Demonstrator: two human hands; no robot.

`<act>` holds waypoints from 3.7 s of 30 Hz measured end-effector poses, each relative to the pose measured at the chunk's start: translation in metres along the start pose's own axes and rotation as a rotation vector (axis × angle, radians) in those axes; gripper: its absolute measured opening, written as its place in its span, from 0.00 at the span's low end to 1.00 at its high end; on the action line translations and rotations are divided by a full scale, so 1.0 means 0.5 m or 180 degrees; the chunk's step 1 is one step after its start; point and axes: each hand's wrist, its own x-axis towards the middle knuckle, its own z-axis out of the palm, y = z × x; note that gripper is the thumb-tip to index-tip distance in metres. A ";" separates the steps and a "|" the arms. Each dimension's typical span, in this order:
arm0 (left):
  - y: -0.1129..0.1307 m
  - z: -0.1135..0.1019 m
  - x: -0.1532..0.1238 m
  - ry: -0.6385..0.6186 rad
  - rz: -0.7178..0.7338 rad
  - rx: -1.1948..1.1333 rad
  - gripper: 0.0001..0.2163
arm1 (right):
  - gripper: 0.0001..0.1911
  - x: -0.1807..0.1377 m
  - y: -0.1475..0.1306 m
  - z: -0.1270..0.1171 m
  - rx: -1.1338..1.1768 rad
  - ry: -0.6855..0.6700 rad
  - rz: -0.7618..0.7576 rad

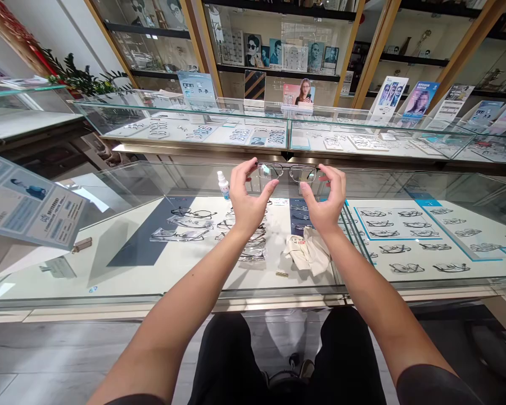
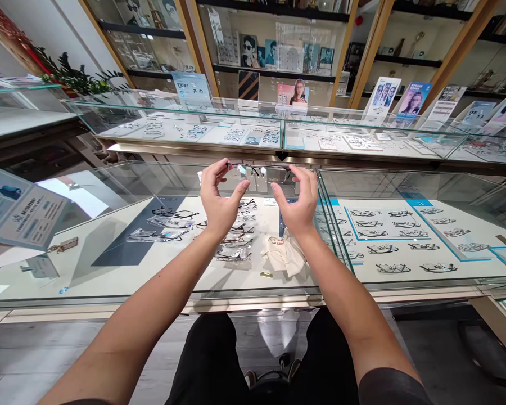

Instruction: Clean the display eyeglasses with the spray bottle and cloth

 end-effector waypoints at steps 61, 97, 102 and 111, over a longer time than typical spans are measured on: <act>-0.007 -0.003 -0.006 0.0341 0.0268 0.0400 0.31 | 0.26 -0.005 -0.001 0.013 0.1055 -0.0195 0.0851; -0.033 0.006 0.013 -0.0293 -0.0386 -0.0720 0.34 | 0.26 0.037 0.025 0.001 0.3020 -0.1063 0.2930; -0.033 0.005 0.018 -0.0817 -0.0401 -0.1217 0.34 | 0.21 0.038 0.029 -0.008 0.3146 -0.2307 0.3451; -0.043 -0.020 0.039 -0.1699 -0.0306 -0.0832 0.33 | 0.25 0.032 0.016 -0.005 0.3201 -0.2366 0.3409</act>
